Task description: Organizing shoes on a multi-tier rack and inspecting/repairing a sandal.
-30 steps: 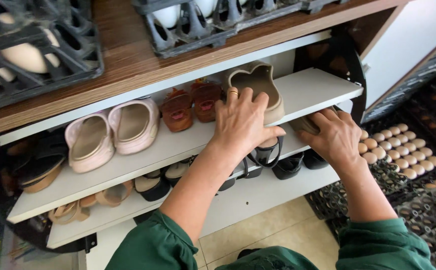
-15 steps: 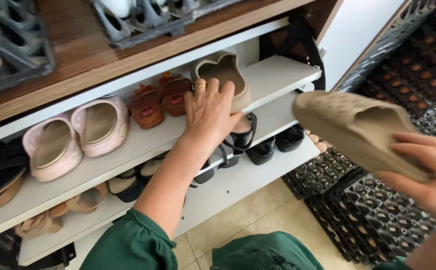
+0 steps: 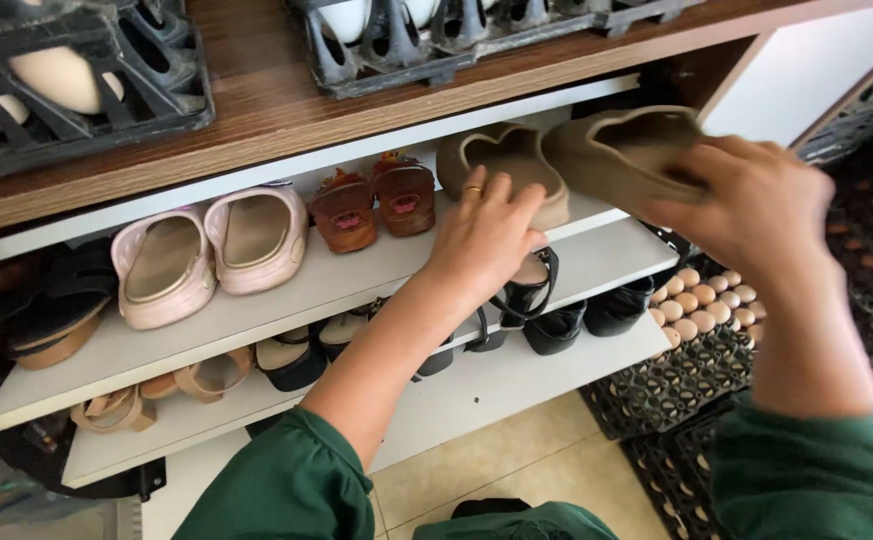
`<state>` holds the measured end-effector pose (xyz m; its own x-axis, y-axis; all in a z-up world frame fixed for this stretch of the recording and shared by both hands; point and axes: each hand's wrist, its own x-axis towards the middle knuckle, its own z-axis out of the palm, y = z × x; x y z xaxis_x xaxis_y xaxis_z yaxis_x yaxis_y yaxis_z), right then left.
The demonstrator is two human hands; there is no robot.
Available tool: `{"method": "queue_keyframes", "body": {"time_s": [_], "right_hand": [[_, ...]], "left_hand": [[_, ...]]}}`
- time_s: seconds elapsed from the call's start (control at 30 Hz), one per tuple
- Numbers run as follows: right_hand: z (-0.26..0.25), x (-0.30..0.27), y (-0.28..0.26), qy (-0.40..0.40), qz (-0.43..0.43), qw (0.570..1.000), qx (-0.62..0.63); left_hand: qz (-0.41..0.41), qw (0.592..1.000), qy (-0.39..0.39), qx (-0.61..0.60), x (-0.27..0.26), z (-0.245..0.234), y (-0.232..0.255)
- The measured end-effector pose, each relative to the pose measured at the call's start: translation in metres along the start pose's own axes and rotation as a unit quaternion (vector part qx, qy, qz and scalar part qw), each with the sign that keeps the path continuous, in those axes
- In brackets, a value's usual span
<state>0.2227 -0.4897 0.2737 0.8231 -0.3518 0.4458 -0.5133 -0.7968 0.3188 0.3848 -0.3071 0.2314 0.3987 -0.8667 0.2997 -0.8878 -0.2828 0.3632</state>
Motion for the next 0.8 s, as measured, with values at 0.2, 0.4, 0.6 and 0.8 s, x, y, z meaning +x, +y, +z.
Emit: {"method": "queue_keyframes", "body": {"time_s": [0.2,0.4,0.6,0.8], "right_hand": [[0.076,0.041,-0.021,0.1,-0.042,0.989,0.096],[0.06,0.03,-0.039,0.085,-0.001,0.984,0.159],[0.072,0.031,-0.048,0.215,0.006,0.962,0.168],[0.066,0.027,-0.056,0.227,0.038,0.955,0.188]], "left_hand": [[0.031,0.999,0.019,-0.006,0.004,0.003,0.006],[0.06,0.997,0.034,0.036,0.017,0.018,0.011],[0.047,0.995,0.074,0.043,0.02,0.031,0.012],[0.048,0.997,0.051,0.021,0.009,0.031,0.008]]}}
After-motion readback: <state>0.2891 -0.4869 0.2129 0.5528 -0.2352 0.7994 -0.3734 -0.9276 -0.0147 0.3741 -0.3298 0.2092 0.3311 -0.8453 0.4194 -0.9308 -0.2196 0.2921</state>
